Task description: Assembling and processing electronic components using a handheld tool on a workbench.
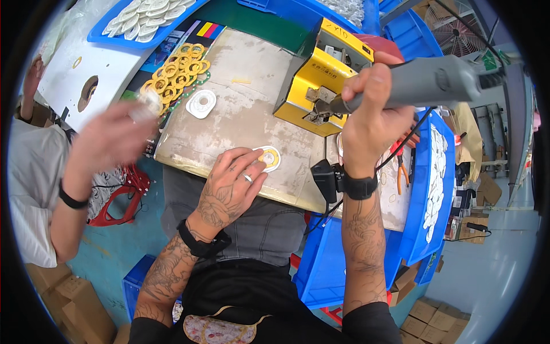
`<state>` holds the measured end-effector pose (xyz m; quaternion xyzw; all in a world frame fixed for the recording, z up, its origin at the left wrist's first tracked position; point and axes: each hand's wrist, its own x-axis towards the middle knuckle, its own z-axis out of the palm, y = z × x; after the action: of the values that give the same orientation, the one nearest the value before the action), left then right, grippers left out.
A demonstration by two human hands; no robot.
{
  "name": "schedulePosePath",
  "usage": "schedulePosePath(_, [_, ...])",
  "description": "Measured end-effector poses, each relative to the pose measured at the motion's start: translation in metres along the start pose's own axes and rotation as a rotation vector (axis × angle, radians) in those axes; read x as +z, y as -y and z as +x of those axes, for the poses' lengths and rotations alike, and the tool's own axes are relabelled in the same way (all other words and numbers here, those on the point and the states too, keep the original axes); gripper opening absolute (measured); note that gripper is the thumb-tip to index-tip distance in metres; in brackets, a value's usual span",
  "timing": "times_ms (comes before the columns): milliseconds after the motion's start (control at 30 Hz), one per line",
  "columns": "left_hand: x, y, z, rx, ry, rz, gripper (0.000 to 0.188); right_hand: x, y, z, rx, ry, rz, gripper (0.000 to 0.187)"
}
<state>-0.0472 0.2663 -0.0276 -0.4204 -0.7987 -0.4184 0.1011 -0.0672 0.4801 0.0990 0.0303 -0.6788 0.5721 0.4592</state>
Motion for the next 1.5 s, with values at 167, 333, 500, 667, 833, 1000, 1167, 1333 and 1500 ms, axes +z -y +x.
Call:
schedulePosePath(167, [-0.004, 0.0, -0.001, 0.017, 0.005, -0.025, 0.029, 0.001, -0.011, -0.009, 0.095, 0.002, 0.049, 0.023])
schedulePosePath(333, [-0.004, -0.001, -0.001, 0.009, -0.021, -0.038, 0.032, -0.001, -0.004, -0.018, 0.153, -0.019, 0.028, 0.024])
schedulePosePath(500, [-0.003, 0.001, -0.005, -0.015, 0.024, -0.028, 0.033, 0.014, 0.012, -0.069, 0.218, 0.125, 0.112, 0.037])
schedulePosePath(667, [-0.002, 0.005, -0.006, 0.056, -0.017, -0.006, 0.035, 0.028, 0.012, -0.096, 0.282, 0.195, 0.154, 0.041])
schedulePosePath(833, [-0.002, 0.005, -0.006, 0.056, -0.027, 0.003, 0.034, 0.034, 0.007, -0.098, 0.327, 0.199, 0.134, 0.041])
schedulePosePath(1000, [-0.002, 0.005, -0.006, 0.048, -0.03, -0.007, 0.032, 0.033, 0.001, -0.102, 0.348, 0.182, 0.225, 0.04])
schedulePosePath(1167, [-0.002, 0.006, -0.005, 0.05, -0.025, -0.02, 0.029, 0.03, -0.003, -0.107, 0.419, 0.146, 0.287, 0.039])
schedulePosePath(1333, [-0.003, 0.006, -0.007, 0.033, 0.003, -0.008, 0.023, 0.028, -0.016, -0.115, 0.371, 0.202, 0.142, 0.034])
schedulePosePath(1500, [-0.005, 0.003, -0.004, 0.034, 0.005, 0.009, 0.022, 0.03, -0.021, -0.118, 0.329, 0.206, 0.099, 0.031])
